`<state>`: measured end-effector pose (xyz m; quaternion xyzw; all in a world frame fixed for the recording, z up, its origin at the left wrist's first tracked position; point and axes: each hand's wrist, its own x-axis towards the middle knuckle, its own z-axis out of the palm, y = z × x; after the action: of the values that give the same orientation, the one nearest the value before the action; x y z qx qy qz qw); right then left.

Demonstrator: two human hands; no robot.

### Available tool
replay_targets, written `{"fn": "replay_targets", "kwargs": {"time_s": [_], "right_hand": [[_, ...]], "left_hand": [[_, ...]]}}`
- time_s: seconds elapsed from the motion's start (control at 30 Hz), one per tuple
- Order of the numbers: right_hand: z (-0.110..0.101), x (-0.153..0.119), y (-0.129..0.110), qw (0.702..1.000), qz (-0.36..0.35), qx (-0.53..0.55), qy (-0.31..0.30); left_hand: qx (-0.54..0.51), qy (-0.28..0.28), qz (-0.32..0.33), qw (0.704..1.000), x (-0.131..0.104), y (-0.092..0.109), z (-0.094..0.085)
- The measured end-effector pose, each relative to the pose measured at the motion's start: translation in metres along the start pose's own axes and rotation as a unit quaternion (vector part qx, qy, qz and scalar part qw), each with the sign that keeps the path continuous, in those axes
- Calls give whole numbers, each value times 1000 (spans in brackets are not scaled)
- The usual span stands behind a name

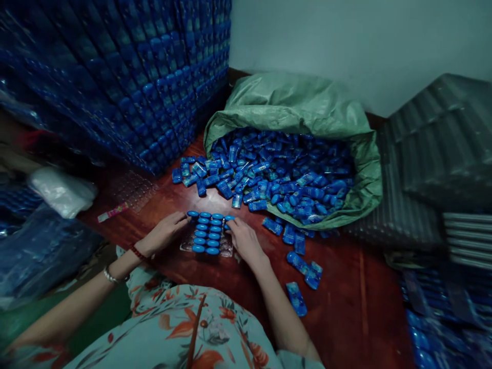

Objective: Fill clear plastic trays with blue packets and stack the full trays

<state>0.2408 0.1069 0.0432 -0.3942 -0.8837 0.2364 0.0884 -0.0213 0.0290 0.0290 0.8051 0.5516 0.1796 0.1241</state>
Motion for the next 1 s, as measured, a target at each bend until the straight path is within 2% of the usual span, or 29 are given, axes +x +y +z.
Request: {"fn": "replay_targets", "kwargs": {"time_s": [0.1, 0.2, 0.3, 0.43, 0.5, 0.63, 0.8, 0.9, 1.0], "right_hand": [[-2, -1, 7, 998, -13, 64, 15], [-4, -2, 9, 997, -12, 70, 18], [-8, 0, 1, 1000, -4, 4, -23], [-15, 6, -21, 986, 2, -130, -102], [-14, 9, -32, 977, 12, -174, -120], [-5, 7, -43, 968, 41, -224, -109], [-8, 9, -32, 974, 21, -199, -105], [-14, 10, -27, 977, 6, -184, -108], [-13, 3, -29, 974, 8, -212, -82]], "left_hand": [[0, 6, -23, 1000, -7, 2, 0], [29, 12, -27, 999, -9, 5, 0], [74, -1, 8, 997, -4, 14, 0], [93, -77, 31, 992, 10, 25, -1], [92, -88, 31, 991, 14, 26, -2], [52, -49, 22, 997, 16, 15, -5], [4, -39, 31, 999, 19, 1, -6], [14, -22, 40, 999, 20, 1, -6], [39, -6, 53, 998, 21, -1, -13]]}}
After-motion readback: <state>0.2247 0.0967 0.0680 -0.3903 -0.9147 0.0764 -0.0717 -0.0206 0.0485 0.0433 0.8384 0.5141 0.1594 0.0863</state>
